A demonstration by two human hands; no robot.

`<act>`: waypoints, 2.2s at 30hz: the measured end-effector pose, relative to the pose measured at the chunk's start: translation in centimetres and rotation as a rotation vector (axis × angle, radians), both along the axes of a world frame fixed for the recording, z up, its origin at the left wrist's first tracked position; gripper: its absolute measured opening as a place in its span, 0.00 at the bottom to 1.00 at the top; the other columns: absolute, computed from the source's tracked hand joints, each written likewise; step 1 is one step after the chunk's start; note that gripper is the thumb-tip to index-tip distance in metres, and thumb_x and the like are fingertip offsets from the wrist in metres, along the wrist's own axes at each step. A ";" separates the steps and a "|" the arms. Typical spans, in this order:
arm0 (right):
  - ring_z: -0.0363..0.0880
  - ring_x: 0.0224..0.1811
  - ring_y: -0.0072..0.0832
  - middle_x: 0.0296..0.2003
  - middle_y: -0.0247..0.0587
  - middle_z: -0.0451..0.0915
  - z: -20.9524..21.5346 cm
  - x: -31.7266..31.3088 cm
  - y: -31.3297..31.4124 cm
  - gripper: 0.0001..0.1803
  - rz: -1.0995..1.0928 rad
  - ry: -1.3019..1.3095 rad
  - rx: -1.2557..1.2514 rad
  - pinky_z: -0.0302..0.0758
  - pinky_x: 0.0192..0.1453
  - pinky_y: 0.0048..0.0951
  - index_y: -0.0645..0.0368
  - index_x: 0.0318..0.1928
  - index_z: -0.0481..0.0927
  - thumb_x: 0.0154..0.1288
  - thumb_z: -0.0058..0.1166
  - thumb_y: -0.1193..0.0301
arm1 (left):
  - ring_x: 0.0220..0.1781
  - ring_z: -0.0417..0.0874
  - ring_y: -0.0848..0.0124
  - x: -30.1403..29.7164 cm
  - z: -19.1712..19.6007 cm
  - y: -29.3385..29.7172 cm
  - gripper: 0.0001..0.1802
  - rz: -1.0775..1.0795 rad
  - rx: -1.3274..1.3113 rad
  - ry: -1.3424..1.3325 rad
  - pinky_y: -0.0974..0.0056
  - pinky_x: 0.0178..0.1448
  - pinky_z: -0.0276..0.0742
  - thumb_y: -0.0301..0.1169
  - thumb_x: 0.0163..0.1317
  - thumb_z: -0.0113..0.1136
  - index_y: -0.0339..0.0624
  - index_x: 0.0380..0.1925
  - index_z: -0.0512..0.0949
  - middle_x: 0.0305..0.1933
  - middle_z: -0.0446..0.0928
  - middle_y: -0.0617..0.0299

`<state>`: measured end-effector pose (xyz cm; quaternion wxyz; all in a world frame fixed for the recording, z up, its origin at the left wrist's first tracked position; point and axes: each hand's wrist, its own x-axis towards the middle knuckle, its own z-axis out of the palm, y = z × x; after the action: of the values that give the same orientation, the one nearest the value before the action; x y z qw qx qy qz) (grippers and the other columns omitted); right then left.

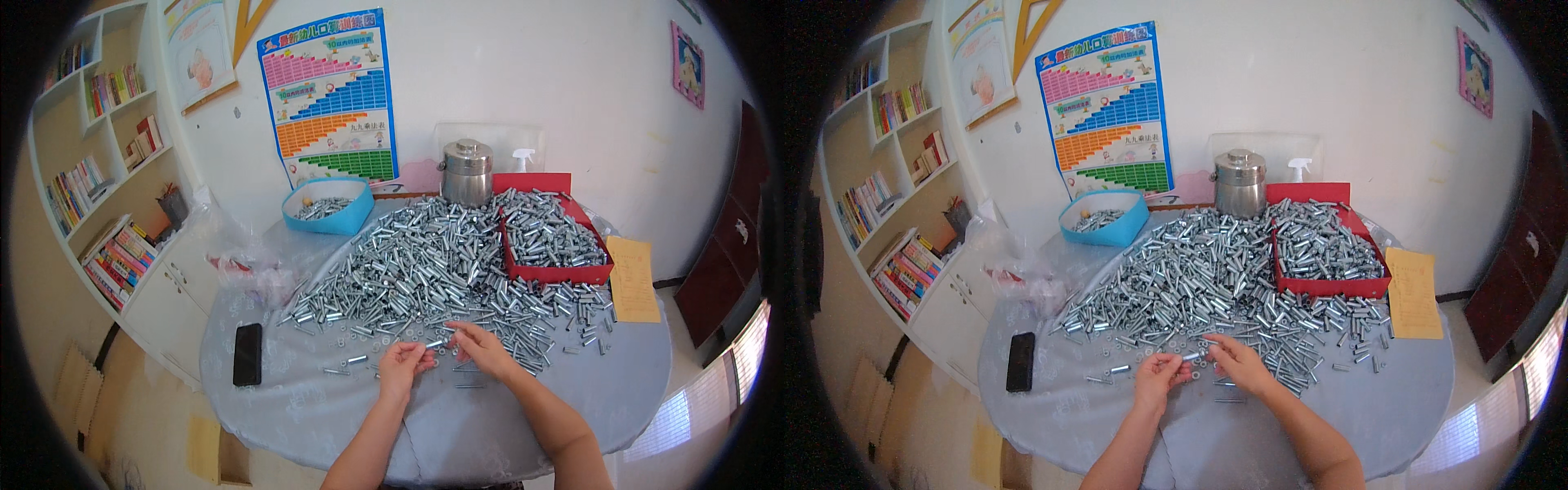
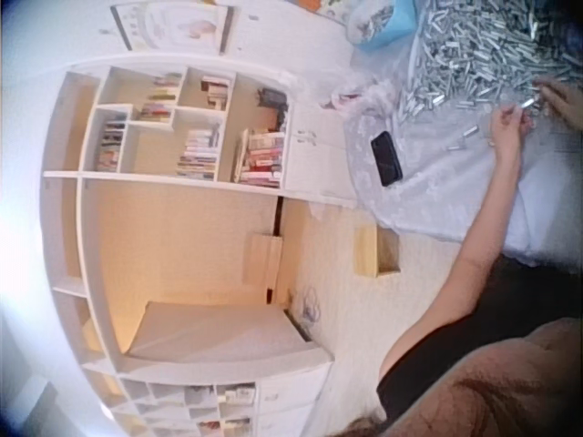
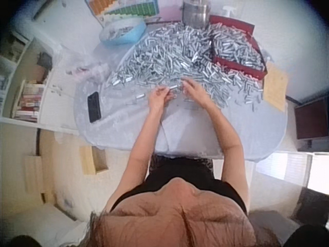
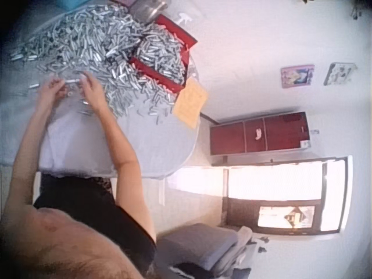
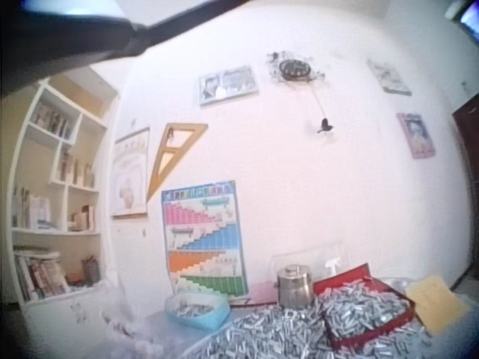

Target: The person repeatedly picks up bolts and washers from a pile on a table, threads the washers onto the bolts by hand, and places the assembled units into a red box. The process is continuous and repetitive throughout the clip.

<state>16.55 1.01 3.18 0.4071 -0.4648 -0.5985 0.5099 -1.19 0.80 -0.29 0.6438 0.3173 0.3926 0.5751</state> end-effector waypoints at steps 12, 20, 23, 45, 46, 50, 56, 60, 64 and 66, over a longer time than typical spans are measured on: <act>0.73 0.30 0.18 0.30 0.32 0.77 -1.8 1.1 1.3 0.14 0.080 0.222 -0.171 0.72 0.34 0.20 0.61 0.43 0.75 0.63 0.49 0.65 | 0.35 0.79 0.70 0.7 0.4 0.0 0.10 -0.009 0.319 0.179 0.68 0.38 0.79 0.22 0.57 0.54 0.34 0.39 0.71 0.37 0.77 0.53; 0.73 0.27 0.20 0.27 0.33 0.76 -1.8 8.9 8.1 0.10 -0.573 0.458 0.000 0.72 0.32 0.21 0.60 0.38 0.74 0.61 0.49 0.66 | 0.34 0.78 0.74 -1.2 0.1 0.7 0.12 0.151 0.265 0.246 0.71 0.33 0.76 0.26 0.59 0.51 0.36 0.43 0.72 0.38 0.78 0.56; 0.75 0.28 0.22 0.29 0.36 0.77 0.5 13.3 11.7 0.17 -0.629 0.447 0.071 0.72 0.26 0.21 0.61 0.48 0.70 0.60 0.50 0.68 | 0.32 0.77 0.75 -1.1 0.1 1.0 0.11 0.142 0.256 0.246 0.72 0.32 0.76 0.27 0.59 0.52 0.36 0.42 0.72 0.37 0.78 0.56; 0.77 0.32 0.38 0.26 0.42 0.79 1.2 2.4 0.0 0.11 0.299 -1.129 0.291 0.73 0.39 0.37 0.54 0.27 0.80 0.42 0.55 0.64 | 0.30 0.79 0.75 -2.4 -1.2 1.4 0.07 0.276 0.297 0.727 0.72 0.35 0.72 0.26 0.54 0.56 0.35 0.32 0.77 0.28 0.79 0.59; 0.77 0.32 0.39 0.26 0.42 0.79 0.9 2.5 -0.1 0.11 0.290 -1.104 0.320 0.73 0.39 0.37 0.54 0.28 0.80 0.42 0.55 0.64 | 0.29 0.79 0.75 -2.4 -1.0 1.3 0.07 0.301 0.302 0.770 0.72 0.34 0.72 0.26 0.54 0.57 0.35 0.32 0.78 0.27 0.79 0.59; 0.77 0.32 0.40 0.25 0.42 0.79 1.3 2.5 -0.7 0.10 0.151 -0.992 0.276 0.73 0.39 0.37 0.55 0.27 0.78 0.43 0.53 0.65 | 0.25 0.75 0.75 -2.0 0.4 0.4 0.07 0.359 0.324 0.930 0.71 0.31 0.71 0.28 0.53 0.57 0.37 0.31 0.78 0.26 0.78 0.60; 0.78 0.29 0.37 0.25 0.40 0.79 1.3 2.6 -0.4 0.09 0.023 -0.733 0.285 0.74 0.35 0.34 0.57 0.28 0.77 0.47 0.53 0.66 | 0.31 0.77 0.61 -3.2 0.6 0.7 0.07 0.397 0.491 1.276 0.61 0.36 0.71 0.26 0.51 0.57 0.38 0.31 0.78 0.28 0.78 0.55; 0.79 0.29 0.34 0.24 0.39 0.79 1.9 2.4 -0.4 0.09 0.030 -0.654 0.306 0.74 0.34 0.31 0.57 0.29 0.77 0.48 0.53 0.67 | 0.40 0.75 0.57 -8.2 1.0 3.6 0.09 0.403 0.486 1.502 0.58 0.44 0.70 0.23 0.48 0.55 0.41 0.32 0.79 0.32 0.77 0.54; 0.79 0.29 0.32 0.25 0.39 0.79 2.3 2.4 -0.6 0.10 0.025 -0.623 0.313 0.74 0.34 0.31 0.58 0.30 0.77 0.49 0.54 0.66 | 0.43 0.72 0.57 -9.4 1.4 5.2 0.10 0.249 0.665 1.654 0.58 0.47 0.69 0.21 0.44 0.55 0.41 0.30 0.78 0.34 0.75 0.55; 0.79 0.29 0.32 0.25 0.39 0.80 2.1 2.4 -0.6 0.10 0.047 -0.609 0.342 0.74 0.34 0.30 0.58 0.30 0.77 0.49 0.54 0.66 | 0.44 0.71 0.58 -9.5 1.0 5.9 0.09 0.146 0.706 1.711 0.58 0.46 0.69 0.20 0.43 0.56 0.41 0.27 0.78 0.34 0.74 0.56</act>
<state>18.99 0.45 5.29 0.2700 -0.5069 -0.7797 0.2495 -10.71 6.74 0.68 -0.0367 0.7856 0.5553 0.2704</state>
